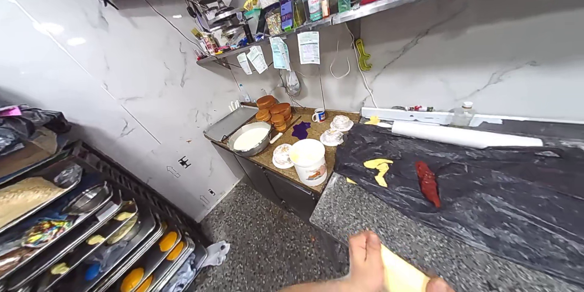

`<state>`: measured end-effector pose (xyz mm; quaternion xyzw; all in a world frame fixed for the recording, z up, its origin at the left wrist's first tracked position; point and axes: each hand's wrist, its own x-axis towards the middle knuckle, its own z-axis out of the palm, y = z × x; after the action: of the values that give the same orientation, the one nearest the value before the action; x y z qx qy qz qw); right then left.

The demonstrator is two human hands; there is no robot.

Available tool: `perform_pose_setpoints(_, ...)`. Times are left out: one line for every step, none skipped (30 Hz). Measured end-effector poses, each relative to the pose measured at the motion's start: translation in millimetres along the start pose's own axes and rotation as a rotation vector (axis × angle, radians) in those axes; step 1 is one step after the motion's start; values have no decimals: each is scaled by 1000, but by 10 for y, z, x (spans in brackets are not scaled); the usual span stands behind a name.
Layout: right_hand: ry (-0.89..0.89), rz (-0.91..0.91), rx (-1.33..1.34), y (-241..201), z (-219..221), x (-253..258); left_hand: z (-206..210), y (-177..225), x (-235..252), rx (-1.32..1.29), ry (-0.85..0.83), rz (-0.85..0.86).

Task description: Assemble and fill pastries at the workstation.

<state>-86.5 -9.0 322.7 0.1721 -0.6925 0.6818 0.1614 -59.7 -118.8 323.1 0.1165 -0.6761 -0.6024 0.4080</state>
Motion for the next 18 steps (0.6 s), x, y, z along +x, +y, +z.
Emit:
perform_pose_setpoints(42, 20, 19, 37, -4, -3, 23, 27, 14, -5, -3, -65)
perform_pose_setpoints(91, 26, 44, 129, -9, -15, 49, 54, 27, -7, -13, -142)
perform_pose_setpoints(131, 46, 73, 209, -33, -51, 82, 69, 25, 3, -23, -221)
perform_pose_setpoints(166, 62, 99, 290, -74, -88, 122, 65, 17, 24, -35, -285)
perform_pose_setpoints(185, 81, 117, 364, -132, -106, 174, 21, 16, 26, -45, -324)
perform_pose_setpoints(203, 92, 134, 418, -192, -117, 230, -48, 15, 2, -58, -355)
perform_pose_setpoints(226, 96, 144, 444, -252, -124, 296, -123, 15, -39, -82, -392)
perform_pose_setpoints(248, 74, 151, 447, -328, -122, 386, -193, 9, -97, -114, -442)
perform_pose_setpoints(265, 28, 123, 435, -404, -107, 490, -249, 13, -170, -155, -503)
perform_pose_setpoints(269, -48, 77, 410, -461, -76, 592, -280, 47, -247, -216, -572)
perform_pose_setpoints(253, -133, 22, 375, -510, -50, 684, -302, 87, -328, -297, -647)
perform_pose_setpoints(225, -208, -52, 344, -541, -13, 777, -347, 145, -420, -402, -723)
perform_pose_setpoints(191, -262, -143, 332, -542, 27, 867, -435, 215, -510, -540, -788)
perform_pose_setpoints(151, -287, -241, 350, -508, 77, 968, -579, 299, -581, -694, -826)
perform_pose_setpoints(98, -275, -343, 419, -432, 145, 1062, -784, 425, -582, -858, -815)
perform_pose_setpoints(30, -219, -444, 553, -327, 218, 1130, -1057, 605, -492, -1009, -758)
perform_pose_setpoints(-65, -111, -545, 735, -233, 263, 1161, -1383, 805, -344, -1111, -725)
perform_pose_setpoints(-175, 27, -649, 943, -166, 265, 1165, -1769, 984, -197, -1165, -741)
